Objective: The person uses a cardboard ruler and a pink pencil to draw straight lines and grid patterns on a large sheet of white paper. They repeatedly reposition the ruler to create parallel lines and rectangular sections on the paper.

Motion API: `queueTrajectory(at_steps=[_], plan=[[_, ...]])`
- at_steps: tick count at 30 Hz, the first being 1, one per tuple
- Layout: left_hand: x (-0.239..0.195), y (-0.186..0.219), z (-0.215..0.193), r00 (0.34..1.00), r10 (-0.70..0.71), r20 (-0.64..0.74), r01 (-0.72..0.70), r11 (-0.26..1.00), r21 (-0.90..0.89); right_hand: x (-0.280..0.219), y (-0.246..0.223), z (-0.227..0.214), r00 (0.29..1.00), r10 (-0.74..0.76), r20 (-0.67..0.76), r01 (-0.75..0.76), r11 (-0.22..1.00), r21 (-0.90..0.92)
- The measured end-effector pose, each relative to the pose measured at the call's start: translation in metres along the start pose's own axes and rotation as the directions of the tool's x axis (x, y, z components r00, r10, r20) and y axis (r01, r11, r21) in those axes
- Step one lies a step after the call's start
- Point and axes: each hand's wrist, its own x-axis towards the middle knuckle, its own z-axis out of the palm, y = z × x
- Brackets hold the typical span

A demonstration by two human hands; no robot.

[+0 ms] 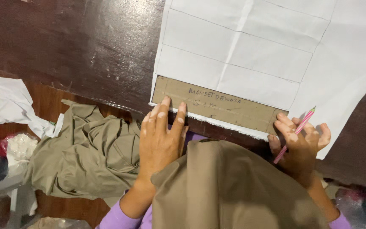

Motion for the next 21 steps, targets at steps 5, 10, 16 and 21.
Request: queueTrajectory(at_steps=[5,10,16,21], plan=[[0.002,-0.002,-0.004,0.992,0.077,0.103,-0.082,0.996,0.043,-0.015,0.017,0.019,1.000,0.005,-0.004,-0.005,1.000,0.010],[0.002,-0.006,-0.003,0.990,0.075,0.119,-0.090,0.988,0.125,0.007,-0.005,-0.003,1.000,0.012,0.026,-0.011,0.999,-0.043],[0.003,-0.007,-0.003,0.982,0.067,0.175,-0.089,0.989,0.119,0.013,-0.011,-0.010,1.000,-0.006,-0.019,0.006,1.000,0.013],[0.003,-0.005,-0.005,0.983,0.053,0.176,-0.071,0.993,0.096,0.016,-0.011,-0.012,1.000,-0.022,-0.022,0.022,1.000,0.006]])
